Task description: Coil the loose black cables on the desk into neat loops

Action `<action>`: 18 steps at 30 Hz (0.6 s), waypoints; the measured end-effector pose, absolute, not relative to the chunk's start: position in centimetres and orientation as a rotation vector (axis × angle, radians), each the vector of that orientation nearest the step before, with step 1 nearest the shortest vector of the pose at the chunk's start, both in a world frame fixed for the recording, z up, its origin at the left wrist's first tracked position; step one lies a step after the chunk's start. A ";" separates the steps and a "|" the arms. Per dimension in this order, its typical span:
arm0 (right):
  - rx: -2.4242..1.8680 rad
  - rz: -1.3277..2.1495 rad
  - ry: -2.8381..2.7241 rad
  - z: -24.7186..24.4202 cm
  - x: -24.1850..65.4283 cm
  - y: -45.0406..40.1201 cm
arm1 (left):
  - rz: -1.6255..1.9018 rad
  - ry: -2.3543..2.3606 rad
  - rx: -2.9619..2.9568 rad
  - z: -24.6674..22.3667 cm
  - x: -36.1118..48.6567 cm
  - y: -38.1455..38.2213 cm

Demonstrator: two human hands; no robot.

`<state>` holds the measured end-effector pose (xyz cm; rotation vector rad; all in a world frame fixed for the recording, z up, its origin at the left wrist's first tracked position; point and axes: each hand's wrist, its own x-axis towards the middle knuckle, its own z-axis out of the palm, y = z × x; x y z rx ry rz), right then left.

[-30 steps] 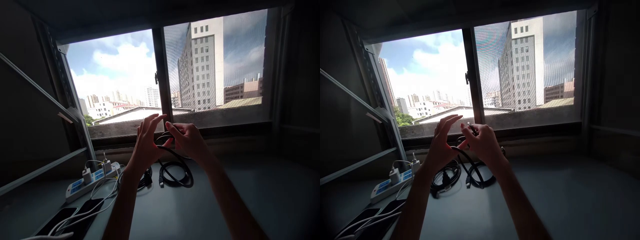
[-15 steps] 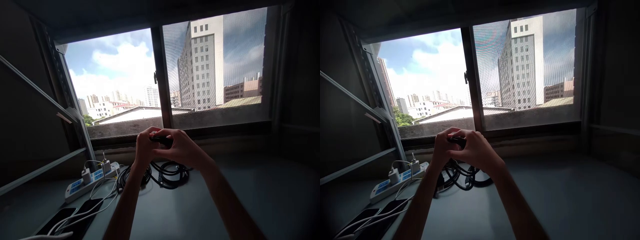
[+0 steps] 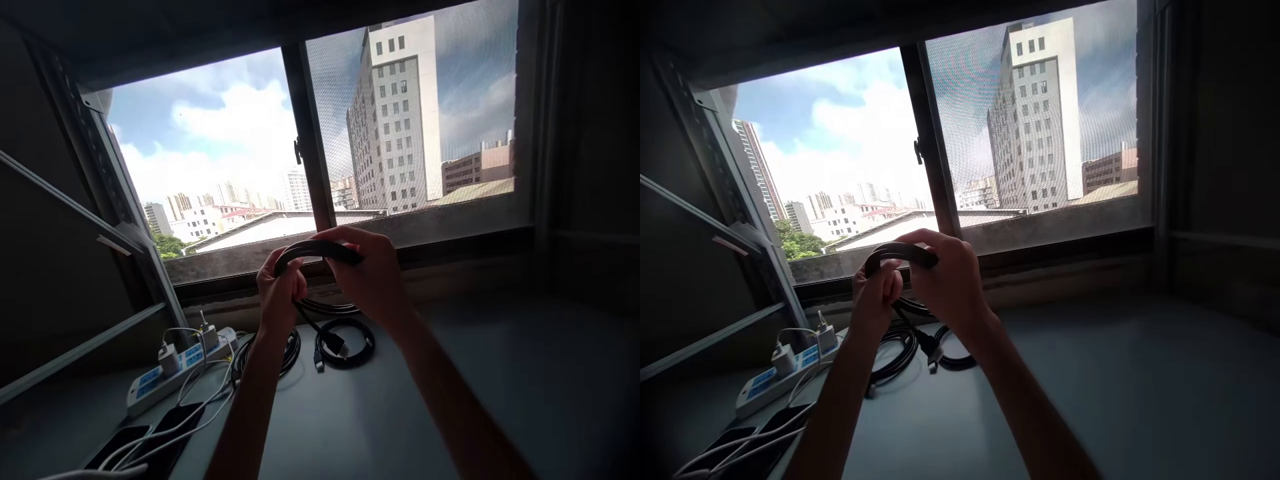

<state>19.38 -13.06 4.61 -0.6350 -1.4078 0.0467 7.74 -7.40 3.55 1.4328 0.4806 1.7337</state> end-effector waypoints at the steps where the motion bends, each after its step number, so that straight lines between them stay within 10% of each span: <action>1: -0.617 0.069 -1.395 4.7 19.3 -13.3 | 1.689 0.472 1.418 3.4 8.0 -7.4; 18: -0.959 0.162 -1.431 4.2 20.0 -12.1 | 1.815 0.264 0.957 4.5 8.2 -10.4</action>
